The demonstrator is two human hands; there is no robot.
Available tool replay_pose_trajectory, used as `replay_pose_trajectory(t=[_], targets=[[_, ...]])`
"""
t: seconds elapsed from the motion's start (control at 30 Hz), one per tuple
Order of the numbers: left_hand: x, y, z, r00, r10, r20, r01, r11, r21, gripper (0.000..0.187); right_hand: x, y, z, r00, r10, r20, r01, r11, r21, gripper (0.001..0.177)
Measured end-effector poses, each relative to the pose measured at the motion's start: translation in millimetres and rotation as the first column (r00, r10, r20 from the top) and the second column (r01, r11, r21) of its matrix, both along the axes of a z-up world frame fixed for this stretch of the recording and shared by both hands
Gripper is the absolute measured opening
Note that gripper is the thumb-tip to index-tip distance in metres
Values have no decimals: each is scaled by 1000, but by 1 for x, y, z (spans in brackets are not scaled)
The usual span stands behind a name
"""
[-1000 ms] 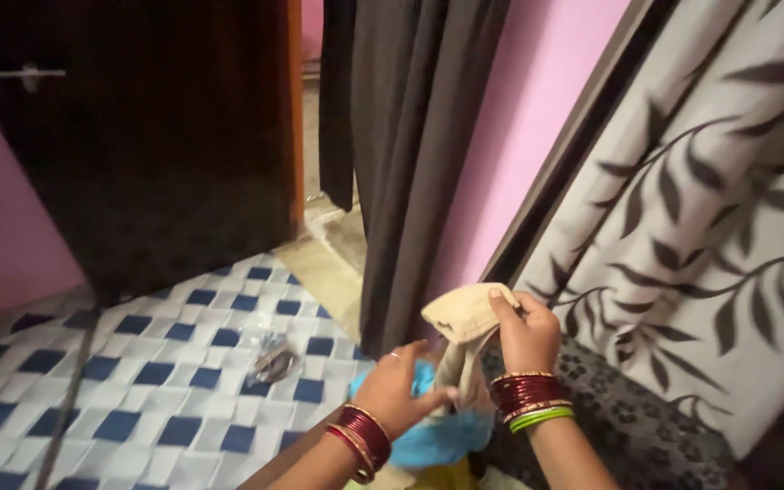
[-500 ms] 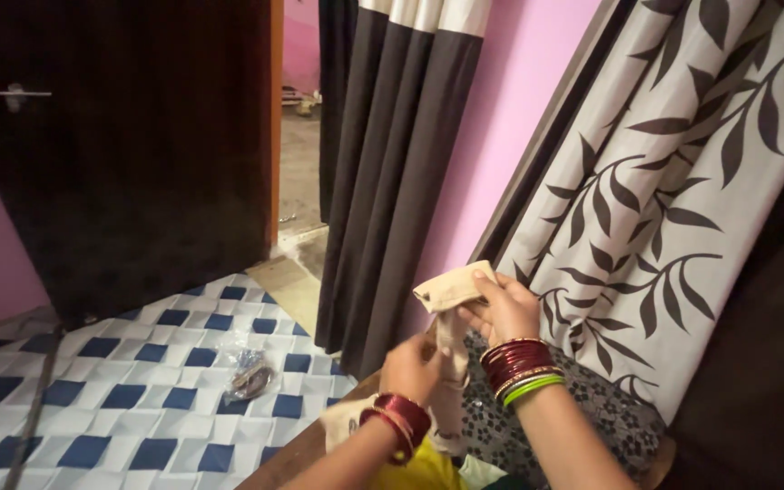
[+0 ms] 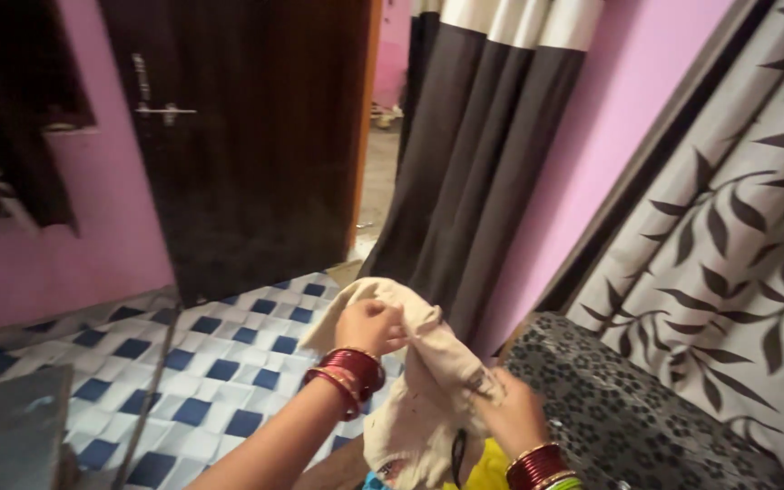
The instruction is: The person folds various pieces of clothing from a pile on a chair and places them into a purple bag on a small table. The person handles multiple garments one at a time, folding them before putting them into the bag.
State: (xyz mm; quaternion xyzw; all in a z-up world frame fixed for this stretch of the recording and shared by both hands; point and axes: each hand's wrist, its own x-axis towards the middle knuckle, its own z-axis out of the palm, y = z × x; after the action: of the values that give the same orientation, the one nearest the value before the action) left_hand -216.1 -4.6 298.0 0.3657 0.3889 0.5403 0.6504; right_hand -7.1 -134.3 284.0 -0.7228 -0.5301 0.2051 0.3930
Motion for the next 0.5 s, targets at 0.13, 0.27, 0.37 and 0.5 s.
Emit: replay_pose_trajectory(t=[0.13,0.27,0.37,0.5], targets=[[-56,-32,11,616,549,-565,-257,818,515,79,-38,5,49,990,32,136,-43,996,79,26],[-86,-66,30,522,668,-531,203,507,838,86,-89,20,88,971,237,46,-241,957,160,24],[-99,-80,41,565,461,-684,430,543,721,56,-120,29,100,903,405,147,-429,876,221,27],[-123,-86,53,572,413,-709,411,603,683,26,-136,36,85,812,580,-58,-541,787,295,41]])
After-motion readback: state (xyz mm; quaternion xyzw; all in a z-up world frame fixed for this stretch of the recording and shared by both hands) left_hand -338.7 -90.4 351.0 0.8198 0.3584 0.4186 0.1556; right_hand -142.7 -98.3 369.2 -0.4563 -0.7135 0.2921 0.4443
